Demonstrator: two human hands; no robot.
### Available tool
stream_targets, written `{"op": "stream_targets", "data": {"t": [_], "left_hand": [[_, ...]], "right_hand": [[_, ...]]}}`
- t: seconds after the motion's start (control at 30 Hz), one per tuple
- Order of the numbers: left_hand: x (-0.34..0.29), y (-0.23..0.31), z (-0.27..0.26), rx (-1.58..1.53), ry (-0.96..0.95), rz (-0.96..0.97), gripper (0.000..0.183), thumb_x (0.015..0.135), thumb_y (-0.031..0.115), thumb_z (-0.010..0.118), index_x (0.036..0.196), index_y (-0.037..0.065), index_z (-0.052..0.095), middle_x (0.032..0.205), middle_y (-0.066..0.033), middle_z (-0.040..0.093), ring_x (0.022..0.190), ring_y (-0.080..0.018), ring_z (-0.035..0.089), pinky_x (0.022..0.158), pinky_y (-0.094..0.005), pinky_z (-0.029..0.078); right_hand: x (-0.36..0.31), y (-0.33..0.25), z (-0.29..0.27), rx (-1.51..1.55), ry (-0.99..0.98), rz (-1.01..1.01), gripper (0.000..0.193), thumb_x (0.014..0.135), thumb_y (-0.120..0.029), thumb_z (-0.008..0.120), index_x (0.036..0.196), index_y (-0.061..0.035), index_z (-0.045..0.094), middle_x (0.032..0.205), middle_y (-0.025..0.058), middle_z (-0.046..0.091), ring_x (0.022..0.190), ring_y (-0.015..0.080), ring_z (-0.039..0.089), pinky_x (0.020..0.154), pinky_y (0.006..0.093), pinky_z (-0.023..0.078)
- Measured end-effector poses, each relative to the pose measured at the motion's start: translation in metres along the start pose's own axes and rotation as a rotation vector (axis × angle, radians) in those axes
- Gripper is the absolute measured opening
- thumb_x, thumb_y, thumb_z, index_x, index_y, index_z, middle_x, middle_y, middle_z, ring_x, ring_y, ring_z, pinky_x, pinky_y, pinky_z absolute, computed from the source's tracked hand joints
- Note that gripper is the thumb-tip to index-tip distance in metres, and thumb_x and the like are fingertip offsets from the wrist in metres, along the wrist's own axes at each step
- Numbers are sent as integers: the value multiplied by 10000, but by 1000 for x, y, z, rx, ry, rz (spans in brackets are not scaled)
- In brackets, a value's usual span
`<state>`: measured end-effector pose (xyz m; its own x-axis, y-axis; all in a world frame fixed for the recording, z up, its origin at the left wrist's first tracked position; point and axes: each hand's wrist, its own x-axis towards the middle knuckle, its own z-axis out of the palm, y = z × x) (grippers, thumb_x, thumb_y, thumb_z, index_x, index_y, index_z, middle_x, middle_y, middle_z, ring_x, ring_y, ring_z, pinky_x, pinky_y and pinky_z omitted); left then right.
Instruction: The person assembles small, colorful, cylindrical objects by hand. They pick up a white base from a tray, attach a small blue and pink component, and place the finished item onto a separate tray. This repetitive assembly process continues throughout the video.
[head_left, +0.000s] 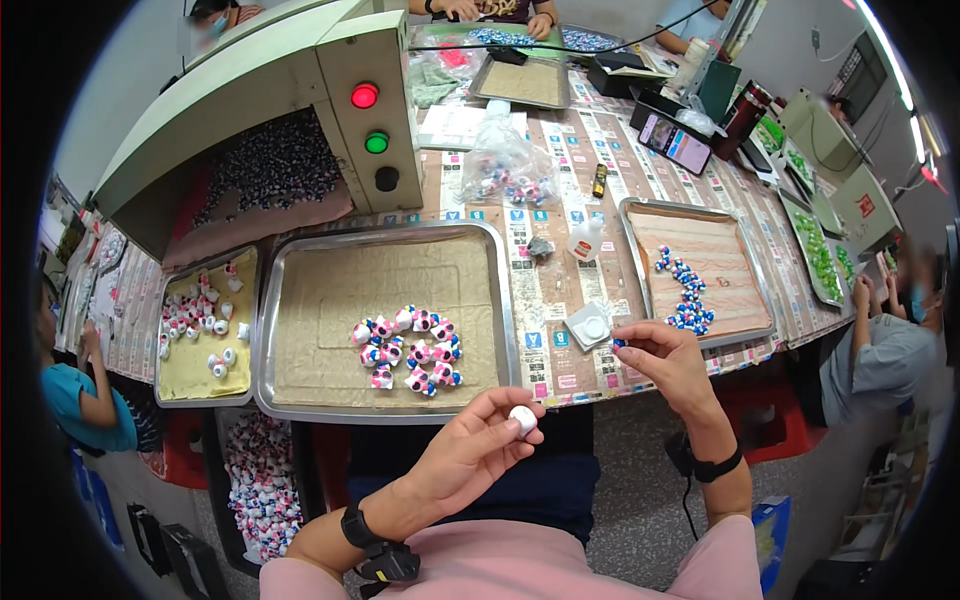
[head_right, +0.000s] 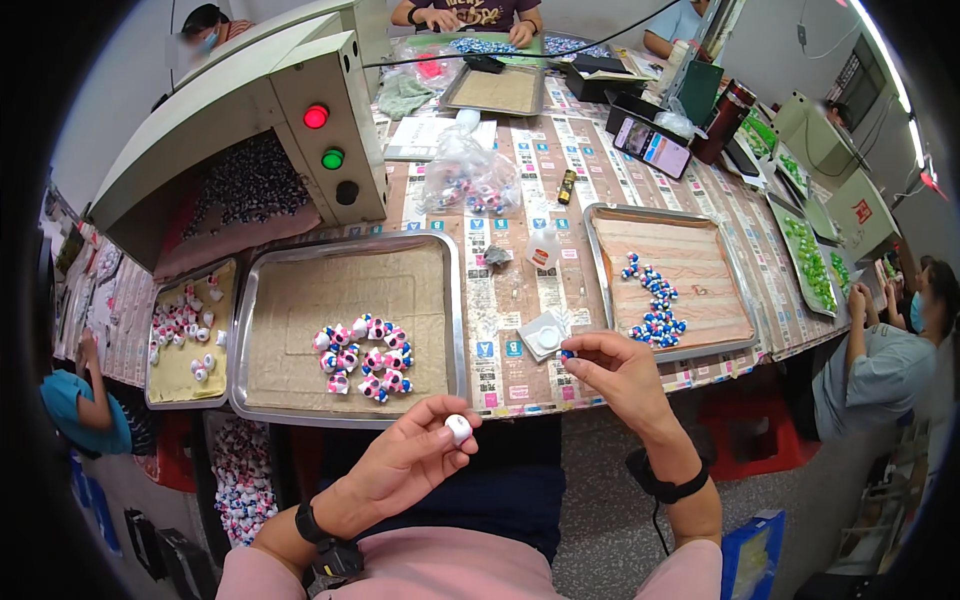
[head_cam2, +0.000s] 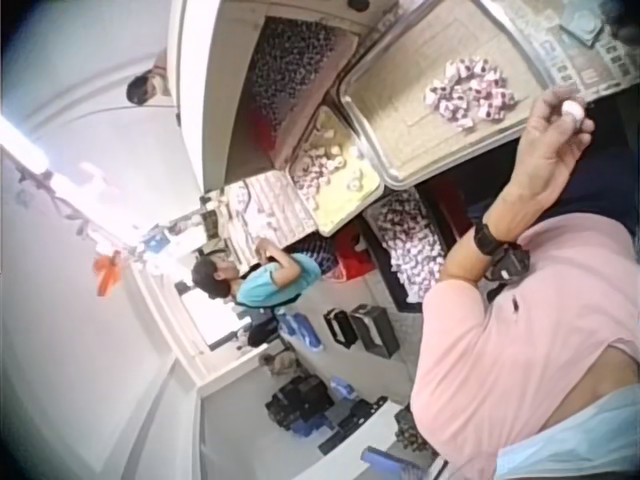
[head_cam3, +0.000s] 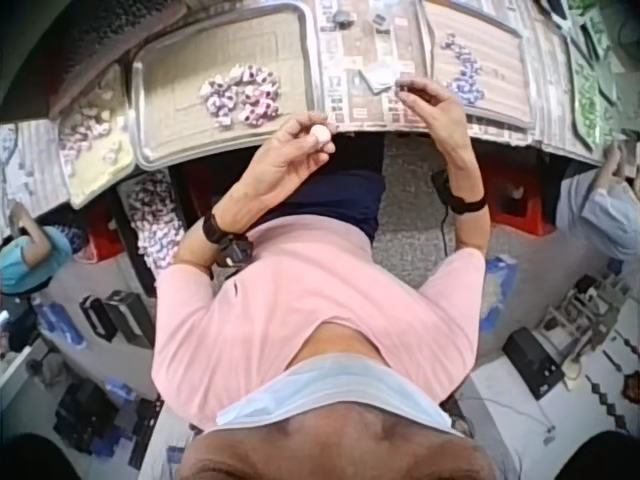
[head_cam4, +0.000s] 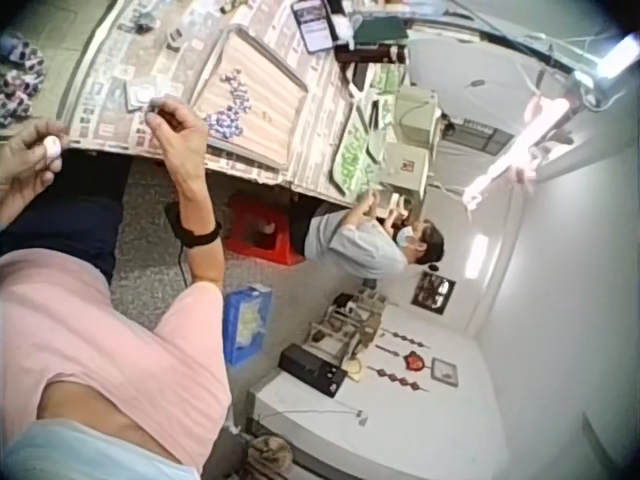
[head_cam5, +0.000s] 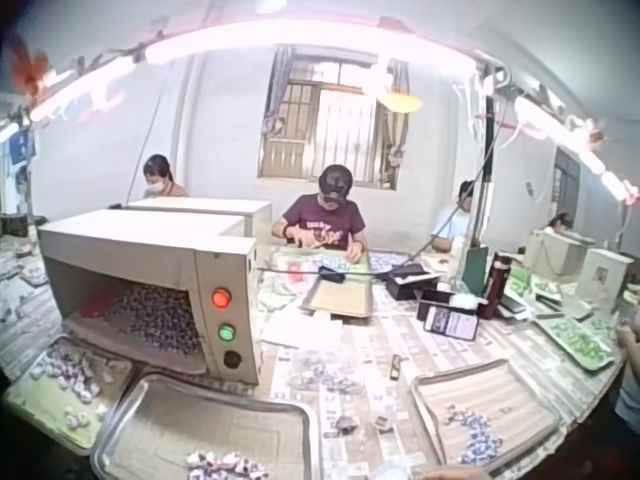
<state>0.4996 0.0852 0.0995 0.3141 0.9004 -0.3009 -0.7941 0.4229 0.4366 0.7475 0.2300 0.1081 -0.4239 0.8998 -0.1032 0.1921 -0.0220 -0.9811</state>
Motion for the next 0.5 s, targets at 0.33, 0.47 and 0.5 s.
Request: {"op": "stream_targets", "data": {"t": [0.33, 0.47, 0.5], "left_hand": [[-7, -1, -6, 40, 35, -14, 325, 945, 67, 578, 1262, 37, 516, 1126, -85, 593, 920, -146, 640, 821, -260, 553], [-9, 0, -6, 107, 52, -71, 328, 941, 59, 583, 1261, 34, 516, 1113, -87, 598, 938, -156, 648, 853, -269, 559], [-10, 0, -7, 116, 49, -90, 320, 935, 51, 587, 1248, 39, 523, 1112, -96, 601, 934, -164, 651, 855, -274, 562]], "right_hand": [[24, 2, 15, -587, 157, -344, 146, 805, 15, 679, 949, 4, 694, 886, 95, 664, 803, 171, 636, 695, 266, 490], [32, 4, 21, -716, 169, -405, 100, 789, -5, 666, 888, -8, 673, 861, 138, 653, 818, 302, 633, 714, 368, 499], [33, 6, 22, -745, 160, -418, 97, 786, -9, 667, 883, -11, 675, 857, 133, 654, 821, 304, 632, 718, 374, 499]]}}
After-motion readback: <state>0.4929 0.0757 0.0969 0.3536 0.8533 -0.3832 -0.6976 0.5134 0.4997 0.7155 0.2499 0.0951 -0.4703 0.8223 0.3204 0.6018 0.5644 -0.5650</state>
